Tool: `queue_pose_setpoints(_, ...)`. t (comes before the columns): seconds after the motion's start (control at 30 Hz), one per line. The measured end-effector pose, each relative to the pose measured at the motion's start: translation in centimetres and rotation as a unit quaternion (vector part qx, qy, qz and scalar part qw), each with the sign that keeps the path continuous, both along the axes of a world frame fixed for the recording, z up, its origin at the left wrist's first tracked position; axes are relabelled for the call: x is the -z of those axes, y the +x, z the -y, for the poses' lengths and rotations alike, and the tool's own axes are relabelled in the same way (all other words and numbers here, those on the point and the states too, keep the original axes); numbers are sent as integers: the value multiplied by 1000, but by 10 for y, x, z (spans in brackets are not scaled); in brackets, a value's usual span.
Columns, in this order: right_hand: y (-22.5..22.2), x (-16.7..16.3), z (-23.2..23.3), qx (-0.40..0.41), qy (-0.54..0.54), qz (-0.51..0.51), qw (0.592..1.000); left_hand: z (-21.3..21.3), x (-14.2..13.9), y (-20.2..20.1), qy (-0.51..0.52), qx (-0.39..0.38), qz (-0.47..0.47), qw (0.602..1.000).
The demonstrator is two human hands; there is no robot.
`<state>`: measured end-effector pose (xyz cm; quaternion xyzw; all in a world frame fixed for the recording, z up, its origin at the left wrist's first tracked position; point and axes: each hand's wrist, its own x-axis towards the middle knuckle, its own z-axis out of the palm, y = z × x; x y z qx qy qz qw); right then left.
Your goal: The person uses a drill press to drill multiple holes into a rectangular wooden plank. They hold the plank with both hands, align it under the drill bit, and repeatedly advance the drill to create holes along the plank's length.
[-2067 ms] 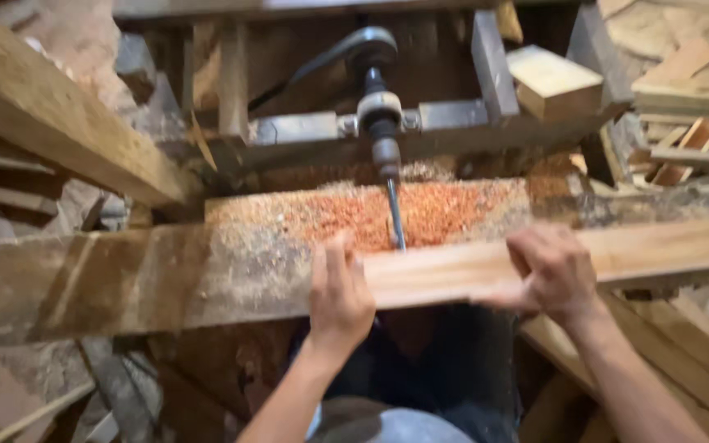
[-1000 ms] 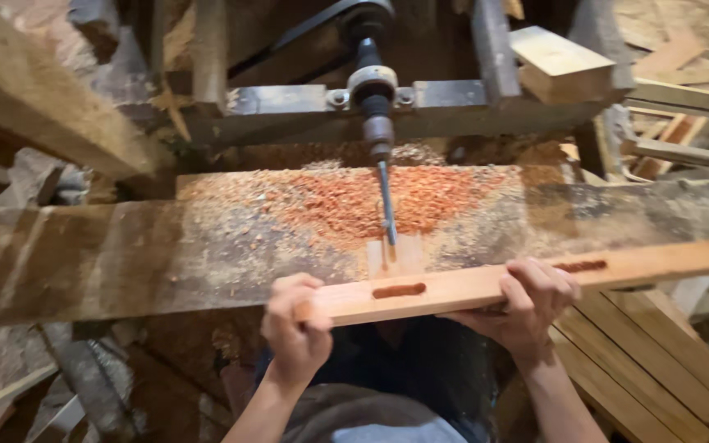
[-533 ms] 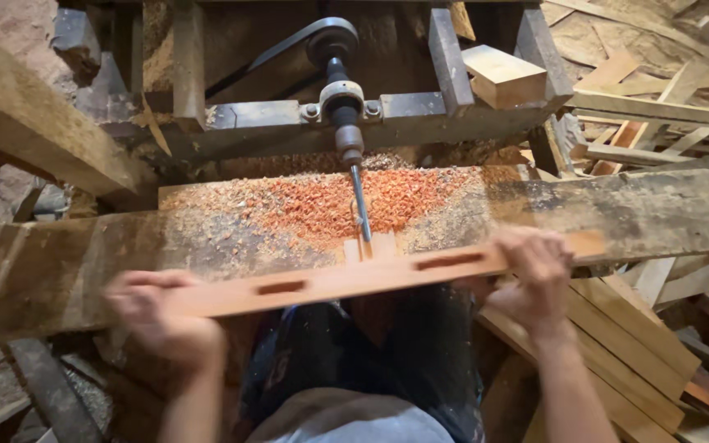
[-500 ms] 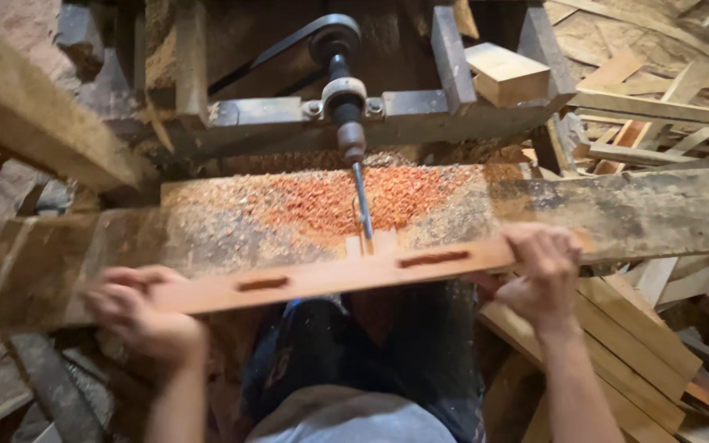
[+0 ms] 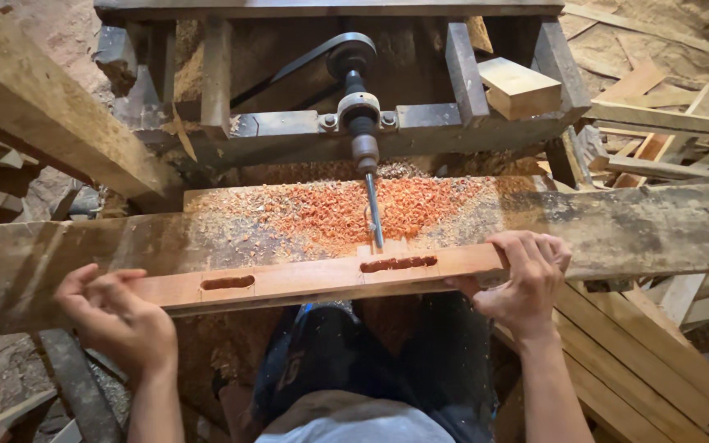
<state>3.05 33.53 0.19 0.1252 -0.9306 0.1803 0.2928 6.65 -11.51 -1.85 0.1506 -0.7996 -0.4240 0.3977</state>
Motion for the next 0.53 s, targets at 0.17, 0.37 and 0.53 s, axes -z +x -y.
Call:
queue_pose_setpoints(0.17,0,14,-4,-4,-3,-14,1000,-40,-46,-4,-443,117,84,885)
queue_pose_setpoints(0.37,14,46,-13,15,1,-96,995,-61,-34,-1,-428,185,167,869)
queue_pose_setpoints(0.53,54,76,-9,53,-7,-124,991,-52,16,39,-434,151,95,883)
